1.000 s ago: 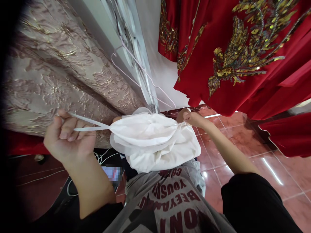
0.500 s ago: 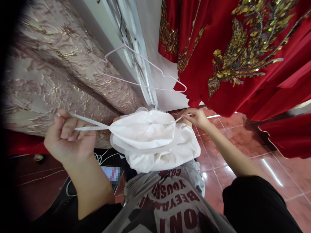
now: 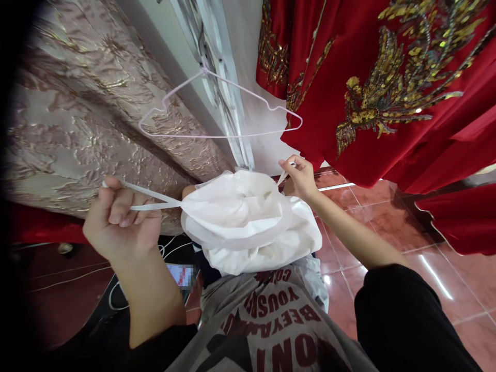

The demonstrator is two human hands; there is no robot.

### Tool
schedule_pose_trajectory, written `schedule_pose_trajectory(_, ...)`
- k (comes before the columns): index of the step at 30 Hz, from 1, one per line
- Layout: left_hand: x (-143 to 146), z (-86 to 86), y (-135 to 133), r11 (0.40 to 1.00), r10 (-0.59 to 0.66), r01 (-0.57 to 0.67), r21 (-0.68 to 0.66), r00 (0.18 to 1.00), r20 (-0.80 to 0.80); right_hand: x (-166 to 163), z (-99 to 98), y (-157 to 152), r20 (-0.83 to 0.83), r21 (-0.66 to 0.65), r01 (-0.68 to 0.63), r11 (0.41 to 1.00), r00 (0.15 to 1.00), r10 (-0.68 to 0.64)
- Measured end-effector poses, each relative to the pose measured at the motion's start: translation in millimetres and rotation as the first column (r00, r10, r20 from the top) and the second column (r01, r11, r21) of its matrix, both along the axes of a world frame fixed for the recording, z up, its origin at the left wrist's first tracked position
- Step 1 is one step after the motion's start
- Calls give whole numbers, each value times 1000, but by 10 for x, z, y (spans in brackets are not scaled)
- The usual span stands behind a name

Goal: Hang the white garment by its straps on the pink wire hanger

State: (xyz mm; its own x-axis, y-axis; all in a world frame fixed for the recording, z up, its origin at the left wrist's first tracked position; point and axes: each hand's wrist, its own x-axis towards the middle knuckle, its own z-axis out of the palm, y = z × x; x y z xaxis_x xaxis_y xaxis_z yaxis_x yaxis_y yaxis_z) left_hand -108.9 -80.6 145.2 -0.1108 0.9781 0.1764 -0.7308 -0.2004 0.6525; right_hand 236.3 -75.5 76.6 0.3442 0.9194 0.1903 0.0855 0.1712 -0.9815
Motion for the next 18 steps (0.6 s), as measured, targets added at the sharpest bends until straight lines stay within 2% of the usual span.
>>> schedule_pose_trajectory(2, 26, -18, -32, 990, 134, -127, 54, 980, -147, -12, 13, 46, -56, -32, -31, 999, 998, 29)
schedule_pose_trajectory(5, 66, -66, -65, 928, 369, -333, 165, 873, -318, -6, 55, 111, -211, -106, -81, 991, 976, 57)
schedule_pose_trajectory(7, 83, -100, -66, 897, 441, -392, 205, 825, -353, -17, 114, 138, -294, -135, -119, 984, 953, 75)
schedule_pose_trajectory(9, 90, -122, -52, 887, 461, -404, 226, 812, -359, -72, 204, 149, -289, -123, -173, 977, 948, 132)
schedule_pose_trajectory(11, 90, -131, -30, 877, 478, -413, 245, 805, -352, -187, 308, 165, -185, -65, -227, 972, 960, 211)
schedule_pose_trajectory(14, 87, -127, -6, 856, 513, -445, 265, 798, -316, -436, 416, 277, 77, 75, -277, 958, 959, 271)
schedule_pose_trajectory(18, 79, -123, -30, 862, 499, -430, 270, 814, -297, -714, 346, 609, 390, 180, -331, 926, 888, 242)
